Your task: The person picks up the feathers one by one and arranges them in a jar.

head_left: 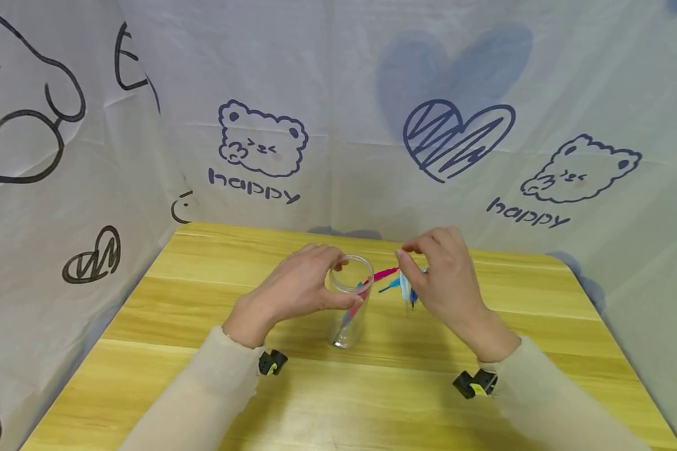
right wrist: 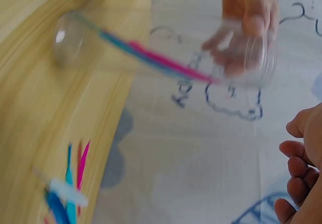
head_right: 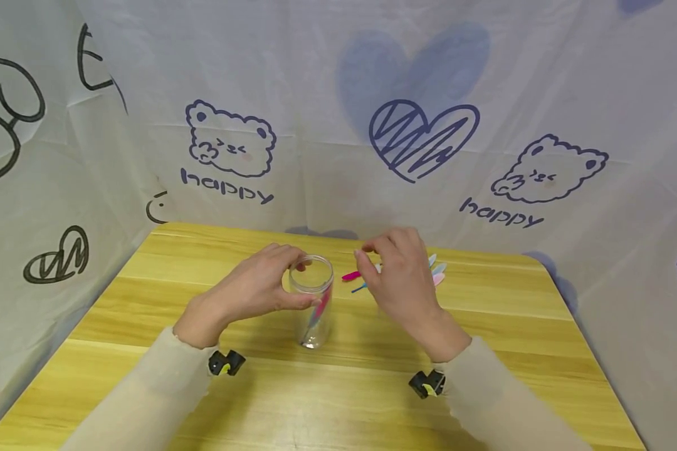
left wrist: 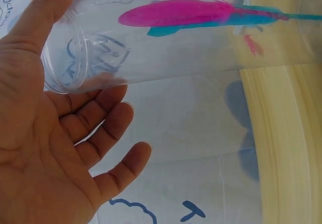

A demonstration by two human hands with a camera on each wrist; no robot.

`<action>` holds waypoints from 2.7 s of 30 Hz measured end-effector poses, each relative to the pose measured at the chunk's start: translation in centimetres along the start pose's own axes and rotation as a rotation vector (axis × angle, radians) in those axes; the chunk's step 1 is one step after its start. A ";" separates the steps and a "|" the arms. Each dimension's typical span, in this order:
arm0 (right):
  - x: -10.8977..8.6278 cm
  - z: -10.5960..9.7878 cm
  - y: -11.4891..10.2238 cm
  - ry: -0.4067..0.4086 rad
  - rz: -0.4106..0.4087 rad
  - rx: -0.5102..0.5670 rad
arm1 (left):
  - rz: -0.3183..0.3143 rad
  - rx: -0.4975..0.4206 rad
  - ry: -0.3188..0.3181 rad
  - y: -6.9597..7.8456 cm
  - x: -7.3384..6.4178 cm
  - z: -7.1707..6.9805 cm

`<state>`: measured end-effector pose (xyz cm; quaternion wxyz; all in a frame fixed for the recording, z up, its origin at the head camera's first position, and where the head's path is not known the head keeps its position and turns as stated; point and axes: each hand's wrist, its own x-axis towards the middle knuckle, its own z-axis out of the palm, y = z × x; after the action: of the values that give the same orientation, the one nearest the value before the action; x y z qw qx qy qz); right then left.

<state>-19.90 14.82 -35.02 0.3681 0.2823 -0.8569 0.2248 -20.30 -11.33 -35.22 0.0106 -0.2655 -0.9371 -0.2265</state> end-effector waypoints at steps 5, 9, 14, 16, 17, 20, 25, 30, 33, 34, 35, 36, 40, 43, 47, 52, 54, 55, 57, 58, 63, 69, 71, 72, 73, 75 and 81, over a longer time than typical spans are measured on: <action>-1.5 -1.1 2.8 -0.019 0.046 -0.076 | -0.019 -0.015 -0.021 0.1 0.0 0.0; -3.1 -1.4 5.3 -0.045 0.065 -0.143 | -0.028 -0.027 -0.023 0.1 0.0 0.0; -5.1 -1.2 8.2 -0.110 0.103 -0.234 | -0.021 -0.026 -0.012 0.0 0.1 0.1; -5.8 -1.0 9.2 -0.147 0.134 -0.258 | -0.016 -0.022 -0.009 0.0 0.1 0.2; -6.1 -0.9 9.6 -0.170 0.154 -0.267 | -0.015 -0.020 -0.008 0.0 0.1 0.2; -7.0 -0.4 10.5 -0.253 0.213 -0.280 | -0.015 -0.018 -0.007 0.1 0.1 0.1; -8.6 0.9 11.1 -0.389 0.252 -0.279 | -0.021 -0.018 -0.011 0.1 0.1 0.0; -10.2 2.2 10.7 -0.570 0.280 -0.275 | -0.028 -0.020 -0.027 0.1 0.1 0.1; -10.9 2.7 10.5 -0.657 0.286 -0.275 | -0.029 -0.017 -0.028 0.1 0.1 0.1; -11.0 2.8 10.5 -0.674 0.284 -0.275 | -0.030 -0.014 -0.027 0.2 0.1 0.1; -11.2 2.9 10.4 -0.691 0.287 -0.273 | -0.029 -0.013 -0.026 0.1 0.1 0.2; -11.3 3.0 10.3 -0.705 0.287 -0.268 | -0.031 -0.012 -0.026 0.1 0.1 0.2; -11.7 3.1 10.1 -0.765 0.298 -0.263 | -0.031 -0.014 -0.026 0.2 0.0 0.1; -12.1 3.2 10.0 -0.802 0.302 -0.252 | -0.034 -0.019 -0.029 0.2 0.0 0.1; -12.6 3.1 10.2 -0.833 0.285 -0.224 | -0.037 -0.023 -0.032 0.2 0.1 0.1; -13.1 2.5 10.7 -0.851 0.268 -0.223 | -0.036 -0.026 -0.030 0.2 0.1 0.1; -13.4 2.1 10.9 -0.845 0.263 -0.230 | -0.035 -0.030 -0.030 0.2 0.1 0.1; -13.5 1.9 10.9 -0.841 0.256 -0.233 | -0.035 -0.031 -0.030 0.2 0.1 0.1; -13.9 1.4 11.1 -0.830 0.236 -0.230 | -0.035 -0.033 -0.031 0.2 0.1 0.0; -14.1 1.0 11.2 -0.827 0.226 -0.226 | -0.034 -0.033 -0.032 0.2 0.1 0.1; -15.0 -0.8 11.7 -0.812 0.179 -0.158 | -0.036 -0.034 -0.031 0.1 0.0 0.1; -15.1 -2.9 13.0 -0.697 0.163 -0.170 | -0.036 -0.036 -0.031 0.0 0.0 0.1; -15.1 -3.4 13.5 -0.635 0.146 -0.203 | -0.036 -0.036 -0.031 0.0 0.0 0.2; -15.1 -3.5 13.7 -0.593 0.136 -0.225 | -0.036 -0.036 -0.032 0.0 0.0 0.2; -15.1 -3.7 13.8 -0.554 0.130 -0.244 | -0.036 -0.036 -0.033 0.0 0.0 0.1; -15.0 -3.9 14.0 -0.489 0.124 -0.281 | -0.038 -0.035 -0.035 0.1 0.0 0.1; -14.8 -3.4 13.8 -0.386 0.142 -0.368 | -0.035 -0.034 -0.038 0.1 0.0 0.1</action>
<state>-18.72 31.71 -46.55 0.2264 0.1873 -0.9553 0.0326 -20.27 -11.19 -35.30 -0.0155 -0.2534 -0.9376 -0.2375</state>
